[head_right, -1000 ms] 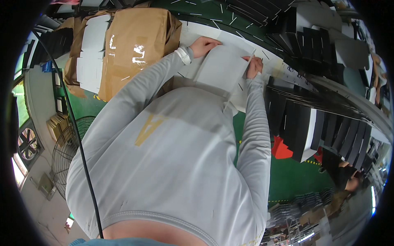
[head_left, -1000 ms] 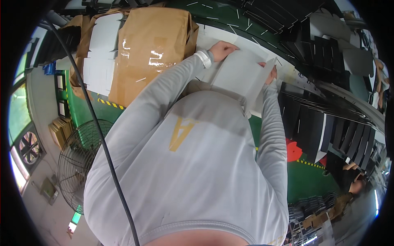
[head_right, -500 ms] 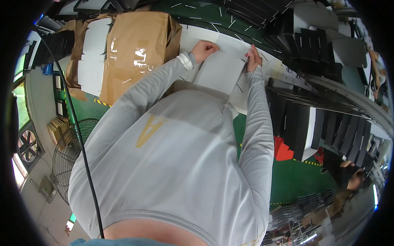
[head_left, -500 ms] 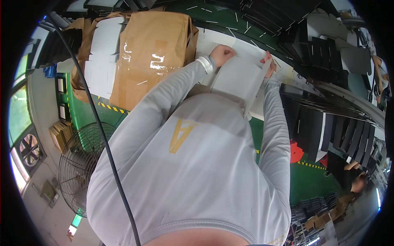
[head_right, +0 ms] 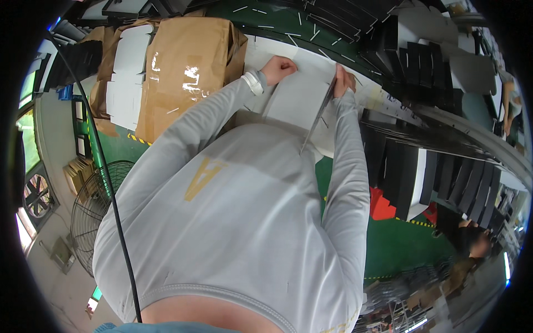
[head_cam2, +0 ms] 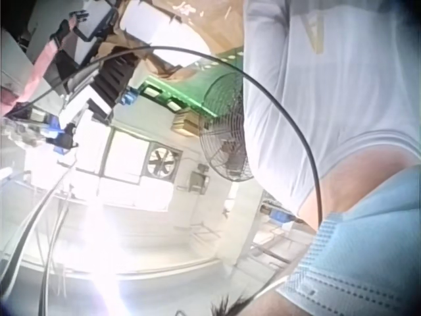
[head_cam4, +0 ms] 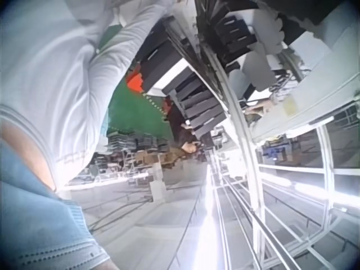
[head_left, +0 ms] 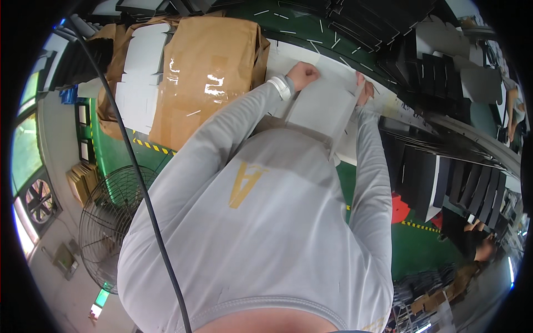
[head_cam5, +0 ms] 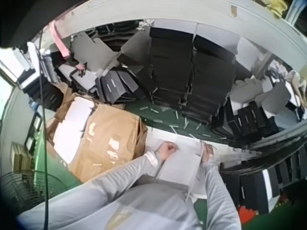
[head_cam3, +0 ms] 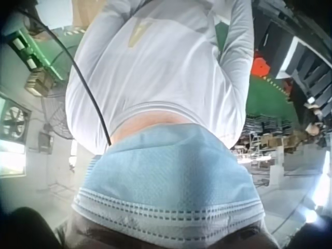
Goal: Folding cardboard boxes at an industrial assembly station.
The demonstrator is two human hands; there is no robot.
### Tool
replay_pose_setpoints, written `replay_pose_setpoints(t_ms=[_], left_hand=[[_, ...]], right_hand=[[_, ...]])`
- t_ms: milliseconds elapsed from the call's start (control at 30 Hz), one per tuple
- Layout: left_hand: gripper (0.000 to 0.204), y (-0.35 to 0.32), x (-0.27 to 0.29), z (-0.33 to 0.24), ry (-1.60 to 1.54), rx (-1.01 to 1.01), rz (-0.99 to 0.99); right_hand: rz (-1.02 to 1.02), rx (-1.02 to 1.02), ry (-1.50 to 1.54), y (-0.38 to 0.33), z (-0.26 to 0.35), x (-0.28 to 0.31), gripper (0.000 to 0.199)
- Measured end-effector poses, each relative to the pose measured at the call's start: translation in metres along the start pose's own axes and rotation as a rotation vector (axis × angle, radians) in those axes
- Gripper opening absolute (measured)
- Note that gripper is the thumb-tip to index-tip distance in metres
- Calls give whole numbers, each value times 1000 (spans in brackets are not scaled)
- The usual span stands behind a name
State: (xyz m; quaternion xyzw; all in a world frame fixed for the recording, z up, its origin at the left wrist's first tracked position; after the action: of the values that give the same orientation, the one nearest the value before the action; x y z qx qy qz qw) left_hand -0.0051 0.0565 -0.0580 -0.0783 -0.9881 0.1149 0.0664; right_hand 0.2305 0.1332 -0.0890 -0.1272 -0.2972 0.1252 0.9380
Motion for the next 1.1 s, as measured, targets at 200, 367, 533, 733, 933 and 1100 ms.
replay_pose_setpoints(t_ms=[200, 367, 533, 733, 933, 1100], left_hand=[[14, -7, 7, 9, 32, 23, -38], [11, -1, -3, -6, 11, 27, 24], [10, -5, -1, -7, 49, 42, 2], [12, -4, 1, -1, 36, 23, -19], [18, -2, 0, -8, 59, 22, -9], [34, -18, 17, -34, 95, 35, -267]], right_hand=[[-30, 135, -263, -25, 48, 1, 39], [-192, 255, -165, -13, 24, 11, 41], [-31, 308, -146, -3, 34, 13, 46], [-94, 175, -379, -18, 53, 17, 40], [63, 61, 232, 11, 34, 17, 51], [154, -37, 611, -25, 50, 2, 60]])
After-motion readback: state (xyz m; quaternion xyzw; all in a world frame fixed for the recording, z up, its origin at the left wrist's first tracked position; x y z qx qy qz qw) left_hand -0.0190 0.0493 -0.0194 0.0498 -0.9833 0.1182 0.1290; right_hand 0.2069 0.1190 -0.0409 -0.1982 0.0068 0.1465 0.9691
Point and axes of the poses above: each hand's wrist, its own y-axis towards the middle knuckle, its own x-axis out of the back of the hand, z = x × y, the point moved 6 cm from there along y, towards the middle knuckle, and after that the axes turned 7 degrees about z, right-handed, at the moved point
